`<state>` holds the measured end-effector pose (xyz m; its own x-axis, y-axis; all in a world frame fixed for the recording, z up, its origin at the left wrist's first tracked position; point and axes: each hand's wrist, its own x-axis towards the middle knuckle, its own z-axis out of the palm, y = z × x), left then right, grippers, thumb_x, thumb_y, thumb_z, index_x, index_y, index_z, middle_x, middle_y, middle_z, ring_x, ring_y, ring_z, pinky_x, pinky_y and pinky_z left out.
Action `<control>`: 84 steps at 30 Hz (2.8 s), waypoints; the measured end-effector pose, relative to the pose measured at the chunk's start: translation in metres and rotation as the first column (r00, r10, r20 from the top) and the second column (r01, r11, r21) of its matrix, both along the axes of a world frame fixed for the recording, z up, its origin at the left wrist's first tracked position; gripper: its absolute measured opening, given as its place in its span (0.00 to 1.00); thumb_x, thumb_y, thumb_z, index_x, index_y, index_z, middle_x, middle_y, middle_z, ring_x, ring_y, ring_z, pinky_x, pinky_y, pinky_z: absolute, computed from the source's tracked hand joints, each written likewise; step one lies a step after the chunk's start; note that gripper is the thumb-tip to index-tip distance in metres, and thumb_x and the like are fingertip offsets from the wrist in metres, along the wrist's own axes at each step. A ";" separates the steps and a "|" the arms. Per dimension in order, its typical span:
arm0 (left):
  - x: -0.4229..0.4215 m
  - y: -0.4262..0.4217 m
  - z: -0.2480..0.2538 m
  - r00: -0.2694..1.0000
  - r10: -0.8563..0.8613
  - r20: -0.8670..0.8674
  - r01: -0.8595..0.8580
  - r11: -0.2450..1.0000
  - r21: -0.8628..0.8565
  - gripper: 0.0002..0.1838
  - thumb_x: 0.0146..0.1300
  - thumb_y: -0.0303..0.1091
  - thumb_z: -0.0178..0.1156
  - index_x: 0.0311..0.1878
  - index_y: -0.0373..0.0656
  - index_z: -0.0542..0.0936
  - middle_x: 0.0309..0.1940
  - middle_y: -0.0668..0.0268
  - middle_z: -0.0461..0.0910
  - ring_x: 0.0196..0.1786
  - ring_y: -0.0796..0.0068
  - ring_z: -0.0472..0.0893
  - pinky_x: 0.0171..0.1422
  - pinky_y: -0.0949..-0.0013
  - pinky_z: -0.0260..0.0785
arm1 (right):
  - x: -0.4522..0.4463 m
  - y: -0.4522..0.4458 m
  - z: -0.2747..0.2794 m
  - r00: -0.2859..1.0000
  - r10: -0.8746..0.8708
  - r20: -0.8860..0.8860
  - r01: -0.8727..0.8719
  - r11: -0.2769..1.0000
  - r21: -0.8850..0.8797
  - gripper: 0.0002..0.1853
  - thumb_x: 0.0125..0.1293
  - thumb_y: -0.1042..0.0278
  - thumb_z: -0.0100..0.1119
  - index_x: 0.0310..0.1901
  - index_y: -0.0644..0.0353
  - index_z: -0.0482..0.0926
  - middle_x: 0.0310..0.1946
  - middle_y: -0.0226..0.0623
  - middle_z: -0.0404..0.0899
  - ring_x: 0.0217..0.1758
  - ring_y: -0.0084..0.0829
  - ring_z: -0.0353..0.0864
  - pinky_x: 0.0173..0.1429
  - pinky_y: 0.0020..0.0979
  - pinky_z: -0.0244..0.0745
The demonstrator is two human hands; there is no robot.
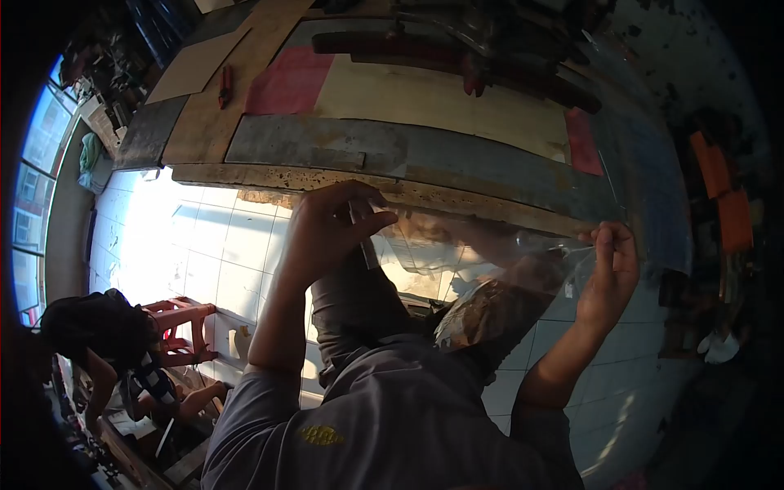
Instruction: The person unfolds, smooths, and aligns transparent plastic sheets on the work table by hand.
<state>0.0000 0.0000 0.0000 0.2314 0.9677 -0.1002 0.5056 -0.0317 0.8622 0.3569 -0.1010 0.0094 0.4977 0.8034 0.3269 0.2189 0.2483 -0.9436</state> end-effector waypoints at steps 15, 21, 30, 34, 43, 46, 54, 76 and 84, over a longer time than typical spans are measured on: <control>0.018 0.028 -0.006 0.852 -0.081 0.517 0.035 0.994 0.099 0.17 0.74 0.26 0.67 0.62 0.35 0.78 0.39 0.61 0.91 0.45 0.77 0.90 0.50 0.75 0.80 | 0.033 0.033 -0.044 0.989 0.069 -0.134 -0.080 0.994 -0.080 0.15 0.78 0.59 0.65 0.52 0.65 0.81 0.39 0.32 0.82 0.41 0.22 0.81 0.52 0.28 0.77; 0.017 0.038 -0.023 0.851 -0.120 0.511 0.045 0.987 0.156 0.21 0.71 0.27 0.70 0.64 0.37 0.79 0.38 0.62 0.91 0.45 0.80 0.89 0.50 0.75 0.80 | 0.037 0.041 -0.058 0.978 0.109 -0.176 -0.129 0.986 -0.110 0.17 0.79 0.61 0.65 0.57 0.67 0.81 0.38 0.32 0.83 0.41 0.22 0.81 0.52 0.29 0.79; 0.017 0.048 -0.029 0.888 -0.043 0.458 -0.018 0.992 0.127 0.18 0.68 0.29 0.73 0.59 0.37 0.84 0.35 0.63 0.91 0.39 0.82 0.87 0.46 0.76 0.78 | 0.038 0.045 -0.060 0.985 0.081 -0.155 -0.107 0.979 -0.171 0.17 0.79 0.62 0.64 0.58 0.66 0.82 0.40 0.32 0.84 0.43 0.21 0.84 0.52 0.25 0.77; 0.016 0.053 -0.031 0.894 -0.031 0.447 -0.018 0.994 0.104 0.18 0.68 0.28 0.74 0.59 0.38 0.85 0.35 0.66 0.90 0.39 0.85 0.86 0.45 0.77 0.76 | 0.029 0.050 -0.056 0.990 0.058 -0.127 -0.078 0.983 -0.164 0.18 0.79 0.61 0.64 0.61 0.65 0.82 0.38 0.30 0.85 0.41 0.21 0.84 0.50 0.25 0.76; 0.001 0.071 -0.029 0.918 -0.021 0.396 -0.045 0.986 0.158 0.24 0.70 0.25 0.70 0.67 0.44 0.77 0.28 0.73 0.83 0.28 0.89 0.78 0.31 0.79 0.68 | 0.020 0.050 -0.036 0.963 0.264 0.052 -0.242 0.934 -0.262 0.19 0.81 0.65 0.58 0.68 0.62 0.80 0.34 0.30 0.85 0.39 0.21 0.87 0.49 0.25 0.78; -0.001 0.079 -0.036 0.898 -0.038 0.439 -0.050 0.981 0.187 0.22 0.72 0.25 0.68 0.66 0.47 0.79 0.27 0.74 0.80 0.26 0.89 0.76 0.27 0.79 0.66 | 0.020 0.052 -0.033 0.936 0.344 0.067 -0.314 0.908 -0.279 0.18 0.82 0.68 0.55 0.67 0.63 0.81 0.36 0.32 0.87 0.40 0.20 0.87 0.50 0.25 0.80; -0.005 0.079 -0.038 0.933 -0.050 0.356 -0.009 0.987 0.162 0.19 0.71 0.25 0.69 0.63 0.42 0.82 0.26 0.76 0.78 0.25 0.90 0.74 0.26 0.79 0.63 | 0.035 0.053 -0.033 0.892 0.447 0.073 -0.414 0.870 -0.267 0.16 0.83 0.71 0.53 0.64 0.65 0.82 0.38 0.37 0.89 0.42 0.23 0.88 0.52 0.28 0.83; -0.005 0.075 -0.036 0.896 -0.122 0.428 0.050 0.983 0.175 0.18 0.73 0.29 0.69 0.63 0.39 0.82 0.38 0.69 0.90 0.31 0.93 0.78 0.33 0.82 0.66 | 0.061 0.082 -0.026 0.815 0.580 0.023 -0.514 0.740 -0.434 0.05 0.75 0.75 0.66 0.44 0.67 0.81 0.34 0.36 0.88 0.38 0.24 0.88 0.46 0.28 0.83; -0.008 0.075 -0.035 0.907 -0.117 0.405 0.053 0.985 0.165 0.18 0.71 0.31 0.71 0.62 0.40 0.84 0.36 0.68 0.91 0.30 0.93 0.77 0.32 0.81 0.67 | 0.066 0.085 -0.018 0.795 0.596 0.113 -0.481 0.733 -0.481 0.05 0.75 0.73 0.66 0.44 0.67 0.83 0.33 0.35 0.88 0.37 0.23 0.88 0.45 0.28 0.83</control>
<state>-0.0081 0.0745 -0.0350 0.3028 0.9389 0.1635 0.0963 -0.2008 0.9749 0.4227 -0.0164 -0.0090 -0.1118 0.9926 -0.0465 0.4034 0.0026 -0.9150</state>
